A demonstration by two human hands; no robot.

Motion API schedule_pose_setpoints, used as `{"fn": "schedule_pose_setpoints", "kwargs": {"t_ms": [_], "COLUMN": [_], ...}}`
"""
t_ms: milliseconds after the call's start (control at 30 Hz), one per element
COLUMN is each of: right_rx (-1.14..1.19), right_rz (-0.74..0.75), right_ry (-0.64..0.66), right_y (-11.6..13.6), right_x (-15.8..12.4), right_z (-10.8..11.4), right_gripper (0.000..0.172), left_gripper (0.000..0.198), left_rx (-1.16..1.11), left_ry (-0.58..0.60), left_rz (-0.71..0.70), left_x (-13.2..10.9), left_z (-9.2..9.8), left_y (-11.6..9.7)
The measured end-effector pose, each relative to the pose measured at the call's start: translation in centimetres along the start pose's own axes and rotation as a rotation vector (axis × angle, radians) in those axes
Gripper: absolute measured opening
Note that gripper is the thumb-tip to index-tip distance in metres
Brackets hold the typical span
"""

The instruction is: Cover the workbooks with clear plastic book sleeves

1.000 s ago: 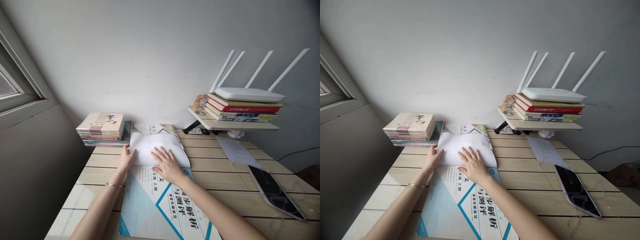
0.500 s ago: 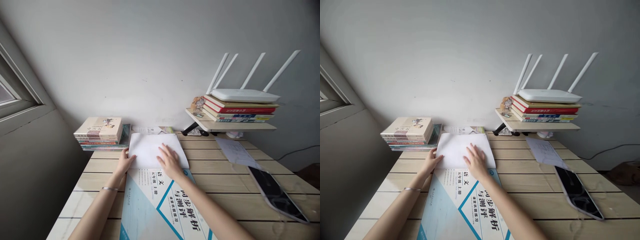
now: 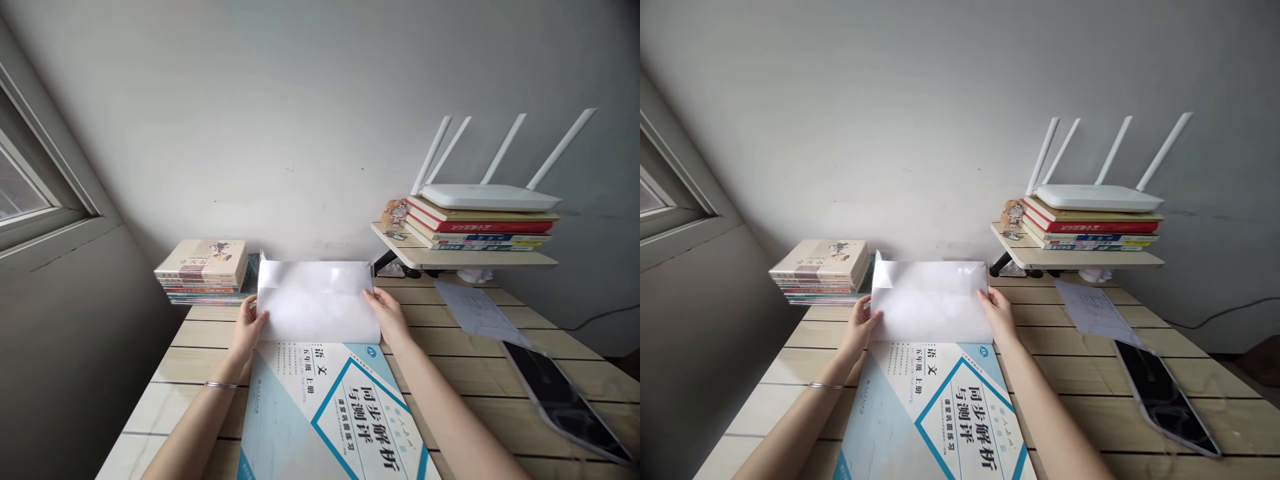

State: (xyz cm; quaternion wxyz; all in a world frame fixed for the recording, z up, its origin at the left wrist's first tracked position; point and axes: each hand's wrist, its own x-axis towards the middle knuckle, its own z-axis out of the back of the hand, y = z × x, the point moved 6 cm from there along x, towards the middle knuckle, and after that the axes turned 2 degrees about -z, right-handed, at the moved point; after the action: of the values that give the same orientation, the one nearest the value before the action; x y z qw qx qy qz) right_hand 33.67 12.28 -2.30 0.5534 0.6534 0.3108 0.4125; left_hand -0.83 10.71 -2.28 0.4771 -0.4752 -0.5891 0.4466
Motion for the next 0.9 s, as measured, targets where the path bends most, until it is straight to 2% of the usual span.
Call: {"fn": "schedule_pose_setpoints", "kwargs": {"t_ms": [133, 333, 567, 700, 767, 833, 867, 900], "right_rx": [0.2, 0.267, 0.211, 0.037, -0.148, -0.362, -0.456, -0.513], "right_rz": [-0.064, -0.041, -0.043, -0.03, 0.09, 0.335, 0.487, 0.639], "right_ry": [0.029, 0.056, 0.056, 0.096, -0.055, -0.286, -0.364, -0.363], "right_y": [1.3, 1.7, 1.3, 1.7, 3.8, 8.0, 10.5, 13.0], "right_x": [-1.2, -2.5, -2.8, -2.3, -2.3, -3.2, -4.0, -4.8], "right_z": [0.3, 1.5, 2.2, 3.0, 4.0, 4.3, 3.6, 2.1], "right_gripper": [0.042, 0.044, 0.048, 0.044, 0.041, 0.034, 0.029, 0.025], "left_gripper": [0.036, 0.029, 0.031, 0.03, 0.028, 0.026, 0.025, 0.024], "left_rx": [0.053, 0.153, -0.002, -0.072, -0.07, -0.056, -0.048, -0.041], "left_ry": [-0.178, -0.253, -0.232, -0.196, -0.215, -0.235, -0.239, -0.24], "left_rz": [-0.131, -0.169, -0.112, -0.09, -0.115, -0.137, -0.142, -0.146], "left_x": [-0.4, -1.1, -1.8, -1.8, -1.9, -2.0, -2.1, -2.2], "left_z": [1.1, 1.5, 0.8, 0.6, 0.7, 0.7, 0.7, 0.6], "left_y": [-1.6, -3.0, -2.9, -2.9, -2.8, -2.6, -2.4, -2.3]}}
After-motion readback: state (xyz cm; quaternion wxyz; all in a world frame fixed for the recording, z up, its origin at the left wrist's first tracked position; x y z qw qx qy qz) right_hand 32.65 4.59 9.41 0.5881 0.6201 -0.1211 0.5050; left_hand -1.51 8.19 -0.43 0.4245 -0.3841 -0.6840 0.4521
